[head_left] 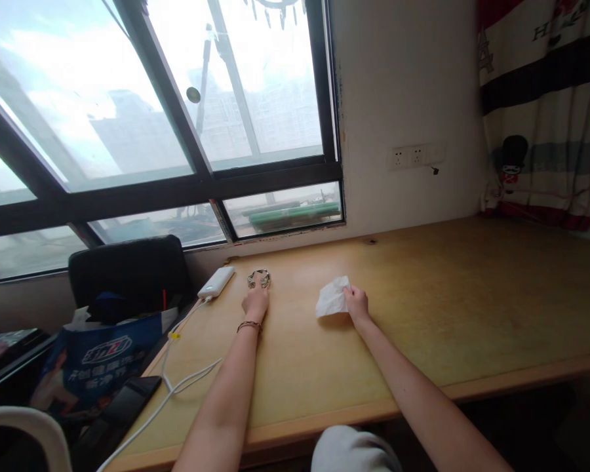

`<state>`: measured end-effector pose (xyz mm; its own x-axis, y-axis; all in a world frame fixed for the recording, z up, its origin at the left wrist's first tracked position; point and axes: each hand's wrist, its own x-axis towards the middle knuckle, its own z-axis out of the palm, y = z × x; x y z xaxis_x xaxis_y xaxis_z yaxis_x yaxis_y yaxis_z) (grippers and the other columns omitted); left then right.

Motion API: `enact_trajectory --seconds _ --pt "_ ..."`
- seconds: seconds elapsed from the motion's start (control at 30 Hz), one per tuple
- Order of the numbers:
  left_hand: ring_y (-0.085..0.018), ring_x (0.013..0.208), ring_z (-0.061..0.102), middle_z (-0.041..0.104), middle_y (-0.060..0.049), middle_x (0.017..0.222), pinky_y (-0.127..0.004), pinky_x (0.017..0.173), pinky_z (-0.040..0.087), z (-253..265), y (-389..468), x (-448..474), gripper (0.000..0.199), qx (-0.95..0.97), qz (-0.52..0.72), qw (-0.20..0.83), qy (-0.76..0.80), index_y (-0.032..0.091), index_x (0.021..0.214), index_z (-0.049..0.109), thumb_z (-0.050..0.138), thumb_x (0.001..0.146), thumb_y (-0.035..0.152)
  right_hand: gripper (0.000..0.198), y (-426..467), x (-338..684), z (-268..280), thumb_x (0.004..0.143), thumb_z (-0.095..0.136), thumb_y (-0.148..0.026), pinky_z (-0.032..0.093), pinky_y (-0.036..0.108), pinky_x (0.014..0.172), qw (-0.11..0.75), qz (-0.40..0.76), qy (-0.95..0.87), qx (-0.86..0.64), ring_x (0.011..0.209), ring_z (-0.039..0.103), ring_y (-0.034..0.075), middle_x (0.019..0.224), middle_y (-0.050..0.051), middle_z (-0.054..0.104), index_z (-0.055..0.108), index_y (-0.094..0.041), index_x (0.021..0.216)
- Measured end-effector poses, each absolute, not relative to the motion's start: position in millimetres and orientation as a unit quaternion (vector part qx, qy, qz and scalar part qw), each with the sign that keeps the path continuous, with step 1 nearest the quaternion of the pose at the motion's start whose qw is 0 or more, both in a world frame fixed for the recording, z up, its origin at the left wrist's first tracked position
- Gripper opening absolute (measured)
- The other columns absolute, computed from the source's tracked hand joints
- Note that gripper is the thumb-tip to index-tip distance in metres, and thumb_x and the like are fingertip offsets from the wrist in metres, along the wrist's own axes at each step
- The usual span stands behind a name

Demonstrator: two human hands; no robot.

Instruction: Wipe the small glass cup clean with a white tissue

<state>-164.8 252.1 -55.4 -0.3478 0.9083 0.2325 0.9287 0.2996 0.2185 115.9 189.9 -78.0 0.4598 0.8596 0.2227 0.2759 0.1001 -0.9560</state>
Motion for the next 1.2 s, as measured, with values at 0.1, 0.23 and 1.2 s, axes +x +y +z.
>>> enact_trajectory --seconds 0.1,0.23,1.2 --pt "-0.029 0.081 0.059 0.061 -0.017 0.092 -0.036 0.064 0.042 -56.7 250.0 -162.6 0.044 -0.57 -0.165 0.037 -0.804 0.021 0.121 0.038 0.035 0.081 0.041 0.026 189.6 116.0 -77.9 0.063 0.044 -0.037 0.023 0.022 0.044 0.586 0.251 -0.455 -0.622 0.047 0.036 0.011 0.043 -0.003 0.043 0.045 -0.018 0.046" --pt "-0.027 0.079 0.058 0.061 -0.014 0.088 -0.032 0.063 0.041 -59.5 246.5 -164.0 0.035 -0.581 -0.184 0.041 -0.792 0.02 0.109 0.046 0.035 0.082 0.039 0.026 189.1 116.1 -77.3 0.064 0.043 -0.037 0.024 0.022 0.045 0.579 0.246 -0.465 -0.623 0.048 0.037 0.011 0.045 -0.003 0.045 0.046 -0.018 0.048" --pt "-0.012 0.057 0.052 0.056 -0.007 0.071 -0.019 0.058 0.038 -64.7 168.8 -3.3 0.022 -0.757 -0.456 -0.184 -0.43 0.02 0.091 0.062 0.055 0.075 0.032 0.043 180.7 101.6 -63.2 0.07 0.047 -0.051 0.042 0.024 0.057 0.711 0.406 -0.38 -0.431 0.071 0.057 0.017 0.077 0.005 0.063 0.057 -0.014 0.089"
